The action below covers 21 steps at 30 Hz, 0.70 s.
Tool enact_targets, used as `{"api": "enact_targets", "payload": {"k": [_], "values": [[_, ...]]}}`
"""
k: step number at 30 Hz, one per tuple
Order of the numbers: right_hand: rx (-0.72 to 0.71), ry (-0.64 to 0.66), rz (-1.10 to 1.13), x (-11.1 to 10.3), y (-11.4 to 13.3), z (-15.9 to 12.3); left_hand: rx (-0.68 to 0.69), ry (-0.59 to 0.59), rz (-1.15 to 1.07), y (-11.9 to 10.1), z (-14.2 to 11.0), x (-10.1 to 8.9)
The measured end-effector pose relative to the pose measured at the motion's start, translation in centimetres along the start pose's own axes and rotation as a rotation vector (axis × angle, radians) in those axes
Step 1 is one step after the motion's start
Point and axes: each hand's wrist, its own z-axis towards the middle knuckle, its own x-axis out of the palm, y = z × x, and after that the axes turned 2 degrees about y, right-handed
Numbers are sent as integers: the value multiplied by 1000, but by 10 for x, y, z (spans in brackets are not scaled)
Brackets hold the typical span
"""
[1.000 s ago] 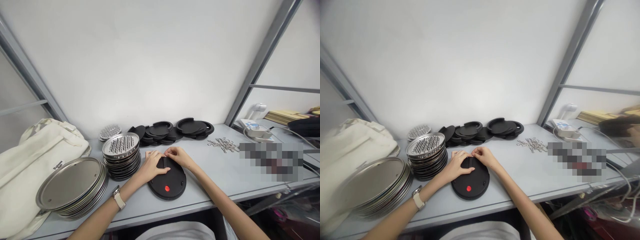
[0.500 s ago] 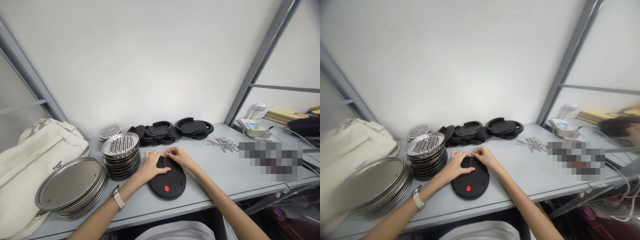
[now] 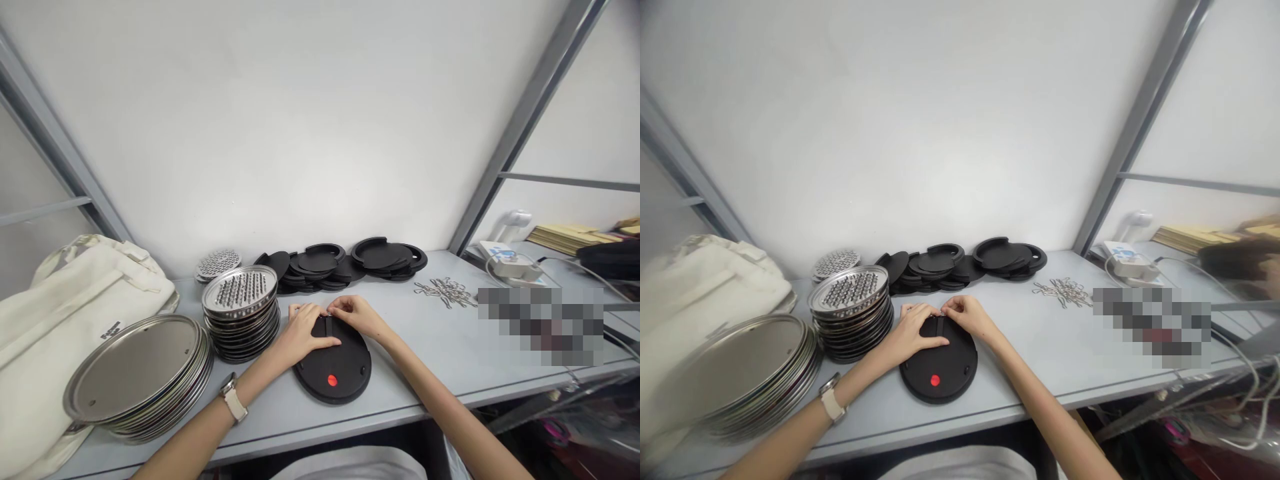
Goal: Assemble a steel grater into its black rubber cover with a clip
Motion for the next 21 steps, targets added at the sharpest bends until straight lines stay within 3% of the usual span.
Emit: {"api": "enact_targets", "payload": {"k": [10,17,21], "values": [[-29,-10,-12,1,2,-4,-32,-3,-33,-4,-1,-2],[-54,-266,-133,25,5,-17,1,-17,-54,-2,0,1],[-83,-301,-204,30,8,-21,-12,-7,-62,-2,0,2]]}}
